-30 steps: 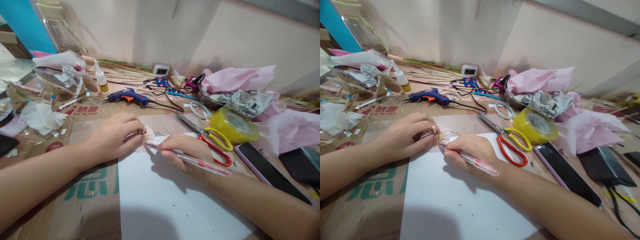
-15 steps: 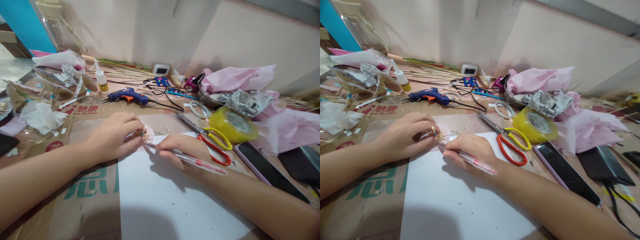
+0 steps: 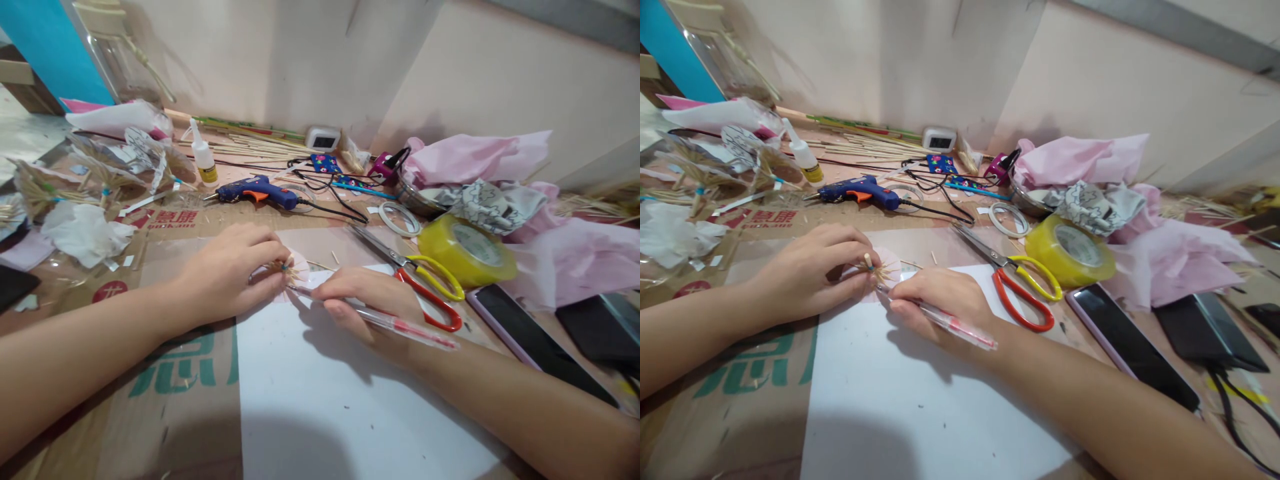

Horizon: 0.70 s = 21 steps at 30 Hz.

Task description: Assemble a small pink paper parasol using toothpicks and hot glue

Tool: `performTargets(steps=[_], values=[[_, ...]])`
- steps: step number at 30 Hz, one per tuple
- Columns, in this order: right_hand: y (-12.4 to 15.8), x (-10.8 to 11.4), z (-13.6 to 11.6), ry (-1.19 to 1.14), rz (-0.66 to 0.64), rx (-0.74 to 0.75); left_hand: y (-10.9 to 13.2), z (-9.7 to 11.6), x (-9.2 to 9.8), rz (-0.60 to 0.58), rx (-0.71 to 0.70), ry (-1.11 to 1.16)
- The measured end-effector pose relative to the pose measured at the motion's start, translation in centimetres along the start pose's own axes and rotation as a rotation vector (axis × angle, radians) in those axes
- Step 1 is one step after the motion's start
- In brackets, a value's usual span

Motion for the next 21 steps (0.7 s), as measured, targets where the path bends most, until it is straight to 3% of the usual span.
performTargets(steps=[8, 16, 21], values=[[-0.1, -0.2, -0.2, -0.09, -0.019, 0.016, 0.0, 0.1, 0.2, 0.009, -0.009, -0.003], [0.1, -0.8, 1.1, -0.028, -0.022, -0.118, -0.1, -0.1, 0.0, 0.01, -0.008, 0.001], [0.2, -0.8, 1.0, -0.034, -0.013, -0.097, -0.1, 0.1, 0.1, 0.021, -0.022, 0.004]])
Point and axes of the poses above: each hand's wrist, its own y-axis away from the middle knuckle, its own x-axis out of the back of the hand, z = x × y, the point moved 8 cm from there along -y, towards the middle knuckle, and after that the axes turned 8 degrees about x, right-handed, at the moved point
